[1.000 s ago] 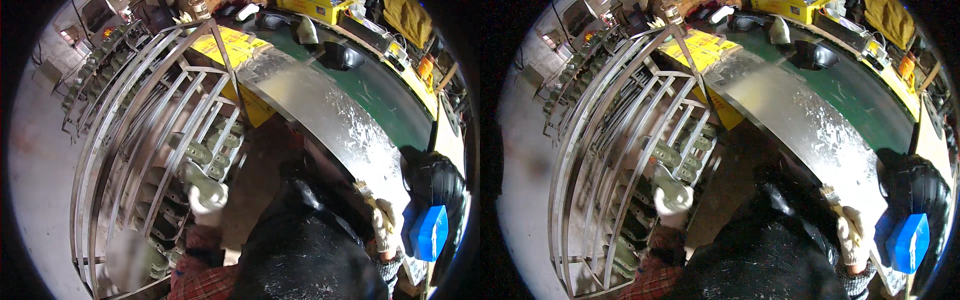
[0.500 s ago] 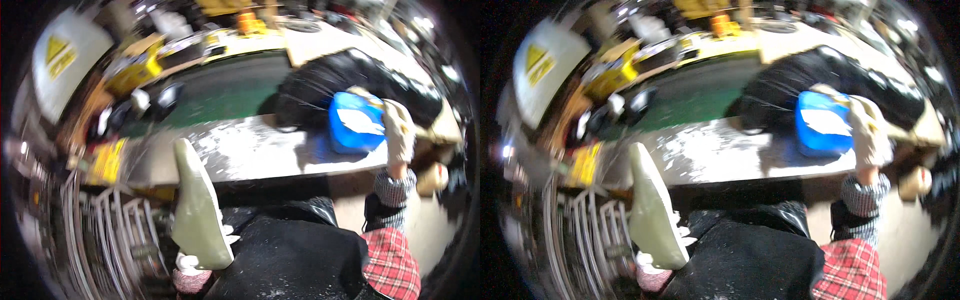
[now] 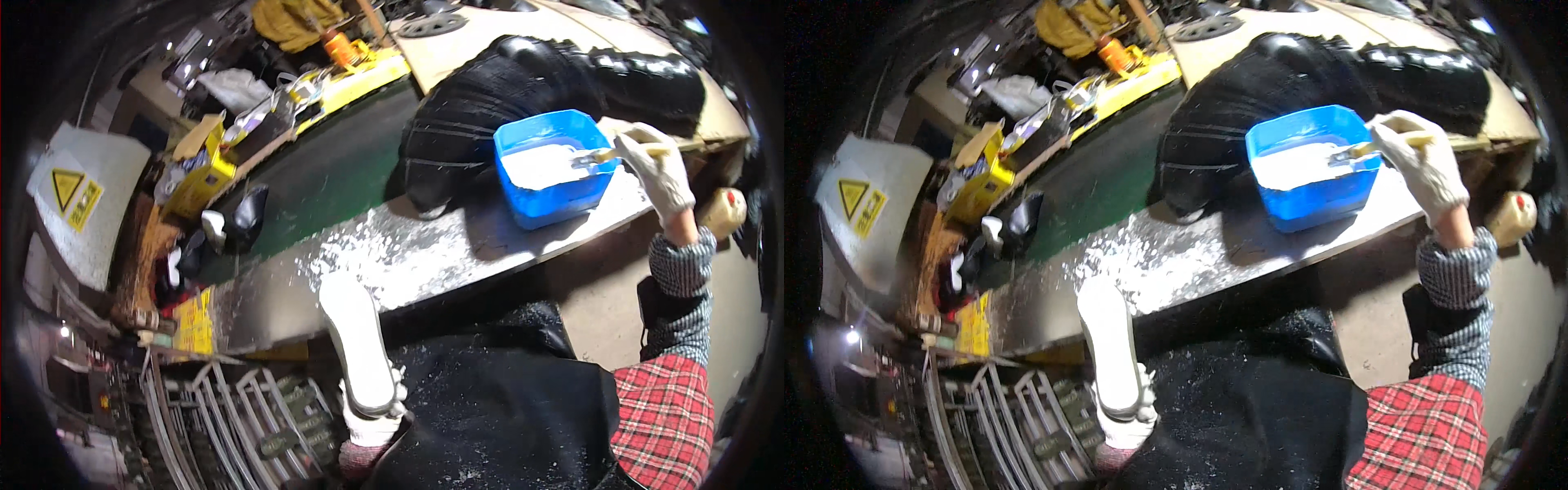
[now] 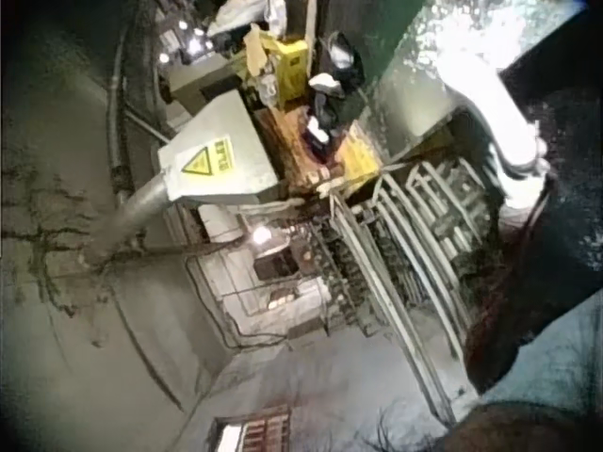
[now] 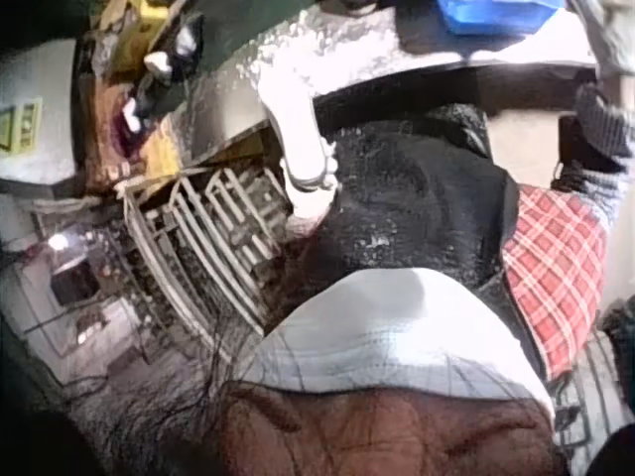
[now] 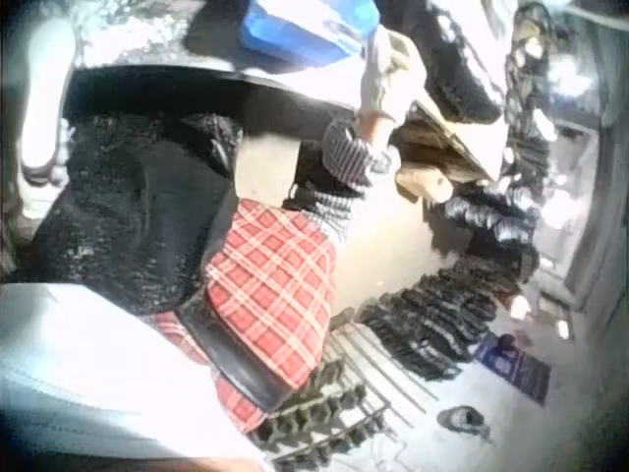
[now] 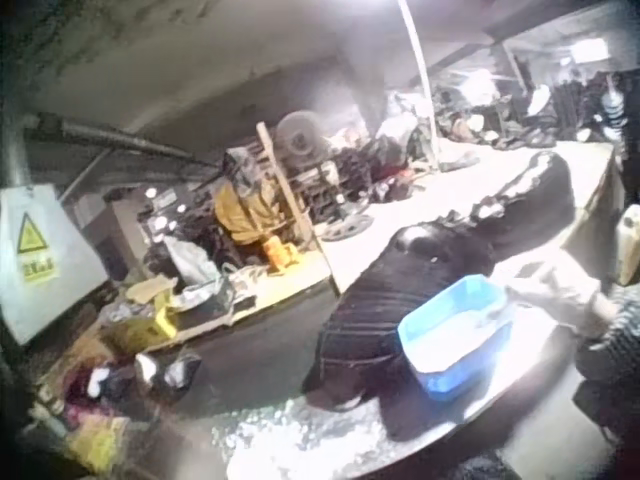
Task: Apply glue to shoe soles and uppers using a brush for manufacturing assembly.
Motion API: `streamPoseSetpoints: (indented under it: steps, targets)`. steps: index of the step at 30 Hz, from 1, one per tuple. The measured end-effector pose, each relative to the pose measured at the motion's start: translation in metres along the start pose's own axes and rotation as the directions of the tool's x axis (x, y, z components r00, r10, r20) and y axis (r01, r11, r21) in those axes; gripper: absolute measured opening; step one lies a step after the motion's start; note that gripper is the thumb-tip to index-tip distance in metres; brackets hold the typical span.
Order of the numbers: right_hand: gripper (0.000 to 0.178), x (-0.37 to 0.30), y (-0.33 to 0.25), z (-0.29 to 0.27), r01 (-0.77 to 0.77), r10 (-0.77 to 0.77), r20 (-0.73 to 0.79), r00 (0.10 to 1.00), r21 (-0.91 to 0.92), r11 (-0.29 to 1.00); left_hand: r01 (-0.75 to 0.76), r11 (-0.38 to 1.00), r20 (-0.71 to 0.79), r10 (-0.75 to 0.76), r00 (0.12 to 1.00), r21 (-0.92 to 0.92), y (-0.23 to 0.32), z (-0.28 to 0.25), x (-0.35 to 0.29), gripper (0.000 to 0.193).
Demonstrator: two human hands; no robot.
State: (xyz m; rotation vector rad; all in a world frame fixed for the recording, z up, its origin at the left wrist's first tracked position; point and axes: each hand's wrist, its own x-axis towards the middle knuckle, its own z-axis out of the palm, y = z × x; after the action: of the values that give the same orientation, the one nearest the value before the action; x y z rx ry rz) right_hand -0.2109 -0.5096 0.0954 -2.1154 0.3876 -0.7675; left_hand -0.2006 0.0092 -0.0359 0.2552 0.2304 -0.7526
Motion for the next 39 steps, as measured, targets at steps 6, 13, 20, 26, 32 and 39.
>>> streamPoseSetpoints:
  steps: [6,13,20,26,32,39]
  targets:
    - [0.019,-0.057,-0.097,0.12,0.429,-0.531,0.324,0.783,0.336,0.838,0.066,0.997,-0.046,-0.064,0.997,0.047,0.032,-0.046,-0.001,0.098]
    - [0.028,-0.051,-0.11,0.307,-0.137,-0.321,0.551,0.77,0.635,0.76,0.058,0.998,0.252,-0.051,0.966,-0.02,0.037,-0.082,0.02,0.104]
    - [0.018,-0.077,-0.13,0.25,0.193,-0.663,0.598,0.45,0.66,0.726,-0.09,0.934,-0.167,0.033,0.985,-0.345,0.035,-0.183,0.023,0.084]
    - [0.024,-0.022,-0.154,0.321,0.006,-0.375,0.579,0.724,0.538,0.843,0.061,0.982,0.488,0.036,0.872,-0.181,0.037,-0.099,0.027,0.085]
    - [0.018,-0.08,-0.168,0.27,0.395,-0.806,0.544,0.233,0.705,0.59,0.098,0.779,0.085,-0.058,0.995,-0.62,0.038,-0.083,0.014,0.08]
    - [0.024,-0.109,-0.162,0.245,0.461,-0.771,0.581,0.262,0.627,0.628,-0.07,0.979,0.139,0.098,0.985,-0.192,0.038,-0.034,0.017,0.07]
